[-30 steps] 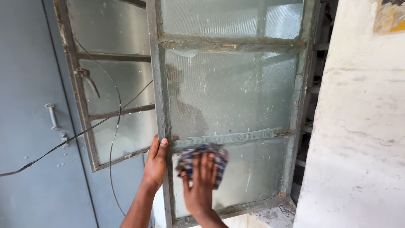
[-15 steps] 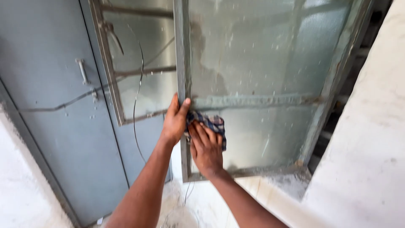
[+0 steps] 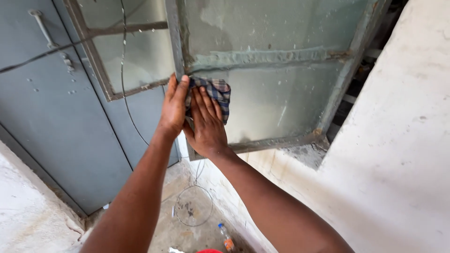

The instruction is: Cleaning a glass window pane with a damp checkered cloth.

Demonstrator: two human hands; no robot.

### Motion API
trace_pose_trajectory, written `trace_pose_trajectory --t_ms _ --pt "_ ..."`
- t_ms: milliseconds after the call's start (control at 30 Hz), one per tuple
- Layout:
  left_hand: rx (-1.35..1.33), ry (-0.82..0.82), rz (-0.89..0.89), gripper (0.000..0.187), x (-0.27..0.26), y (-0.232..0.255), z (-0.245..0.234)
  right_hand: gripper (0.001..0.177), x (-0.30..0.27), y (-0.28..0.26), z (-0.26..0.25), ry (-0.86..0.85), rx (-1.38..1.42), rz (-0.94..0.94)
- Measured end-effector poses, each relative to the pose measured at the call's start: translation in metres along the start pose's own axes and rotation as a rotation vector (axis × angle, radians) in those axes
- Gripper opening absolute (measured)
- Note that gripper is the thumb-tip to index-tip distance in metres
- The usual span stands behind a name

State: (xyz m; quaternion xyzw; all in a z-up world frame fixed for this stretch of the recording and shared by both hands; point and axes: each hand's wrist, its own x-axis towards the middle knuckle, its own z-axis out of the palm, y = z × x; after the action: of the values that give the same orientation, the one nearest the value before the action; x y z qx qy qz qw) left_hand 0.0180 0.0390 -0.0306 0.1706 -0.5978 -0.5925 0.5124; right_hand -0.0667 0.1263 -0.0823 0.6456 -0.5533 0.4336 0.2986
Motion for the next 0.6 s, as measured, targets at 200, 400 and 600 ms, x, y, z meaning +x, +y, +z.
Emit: trace_pose_trajectory --t_ms 200,400,600 --pt "-0.106 -0.032 -0.007 0.076 0.009 -0.022 -0.015 0.057 -0.043 0.046 -0.021 -0.29 -0.115 -0.158" --pt "-0.211 -0.107 0.041 0.066 0.012 -0.036 -0.022 0.053 -0.014 0.034 -0.033 -0.158 -0.246 0.033" --pt "-0.244 -0.045 -0.11 0.062 0.004 -0.017 -0.016 0.048 0.008 0.003 0.006 0.143 -0.04 0.163"
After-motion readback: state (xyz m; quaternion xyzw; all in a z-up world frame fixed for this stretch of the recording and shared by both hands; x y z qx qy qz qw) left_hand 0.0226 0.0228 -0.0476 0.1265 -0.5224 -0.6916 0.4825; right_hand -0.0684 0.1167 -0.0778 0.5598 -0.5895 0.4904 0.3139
